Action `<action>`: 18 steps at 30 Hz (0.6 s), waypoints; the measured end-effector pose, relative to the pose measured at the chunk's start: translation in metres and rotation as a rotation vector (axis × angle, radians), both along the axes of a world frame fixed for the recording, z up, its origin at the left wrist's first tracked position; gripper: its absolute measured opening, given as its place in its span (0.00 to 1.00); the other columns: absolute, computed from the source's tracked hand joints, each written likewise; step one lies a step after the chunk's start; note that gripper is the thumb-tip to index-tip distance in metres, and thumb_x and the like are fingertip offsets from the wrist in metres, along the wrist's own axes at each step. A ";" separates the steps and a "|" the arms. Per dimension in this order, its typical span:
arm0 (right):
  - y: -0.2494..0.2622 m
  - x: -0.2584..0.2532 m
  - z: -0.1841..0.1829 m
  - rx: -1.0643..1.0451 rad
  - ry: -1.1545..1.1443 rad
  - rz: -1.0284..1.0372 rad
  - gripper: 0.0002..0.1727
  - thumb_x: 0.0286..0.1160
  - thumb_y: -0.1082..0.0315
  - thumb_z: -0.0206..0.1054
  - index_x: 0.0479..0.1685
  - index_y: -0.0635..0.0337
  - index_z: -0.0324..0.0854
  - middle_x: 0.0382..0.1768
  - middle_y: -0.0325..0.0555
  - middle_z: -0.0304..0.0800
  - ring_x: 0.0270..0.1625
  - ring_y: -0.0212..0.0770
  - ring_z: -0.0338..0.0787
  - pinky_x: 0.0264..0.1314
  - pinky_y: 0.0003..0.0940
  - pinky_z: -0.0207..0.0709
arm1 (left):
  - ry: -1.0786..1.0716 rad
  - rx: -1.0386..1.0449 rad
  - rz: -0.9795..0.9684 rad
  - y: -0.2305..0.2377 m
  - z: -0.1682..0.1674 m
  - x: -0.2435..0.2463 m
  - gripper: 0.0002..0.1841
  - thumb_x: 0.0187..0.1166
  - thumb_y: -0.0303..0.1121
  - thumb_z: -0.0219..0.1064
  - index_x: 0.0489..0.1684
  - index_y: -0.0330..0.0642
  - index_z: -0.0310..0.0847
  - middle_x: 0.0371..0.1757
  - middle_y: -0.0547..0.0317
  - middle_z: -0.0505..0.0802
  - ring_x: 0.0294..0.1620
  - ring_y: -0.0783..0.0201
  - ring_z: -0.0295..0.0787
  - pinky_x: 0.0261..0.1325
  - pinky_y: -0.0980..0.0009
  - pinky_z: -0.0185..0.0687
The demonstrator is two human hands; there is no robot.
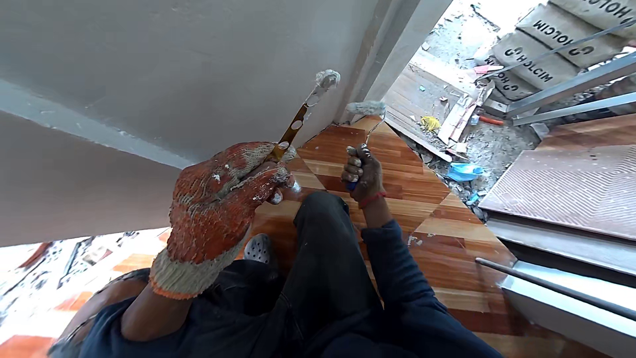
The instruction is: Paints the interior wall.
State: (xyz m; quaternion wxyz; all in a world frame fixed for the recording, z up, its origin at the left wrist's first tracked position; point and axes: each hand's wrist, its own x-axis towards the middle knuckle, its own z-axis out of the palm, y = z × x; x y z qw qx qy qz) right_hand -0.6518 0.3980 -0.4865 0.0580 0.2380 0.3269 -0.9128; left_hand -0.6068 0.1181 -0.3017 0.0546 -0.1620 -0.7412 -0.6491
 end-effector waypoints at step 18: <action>-0.052 -0.075 -0.007 -0.278 0.113 -0.166 0.24 0.92 0.43 0.40 0.36 0.45 0.74 0.10 0.25 0.61 0.06 0.23 0.61 0.10 0.17 0.61 | -0.036 0.037 0.031 -0.009 0.006 0.001 0.12 0.76 0.37 0.73 0.53 0.46 0.91 0.39 0.65 0.96 0.35 0.68 0.93 0.38 0.73 0.93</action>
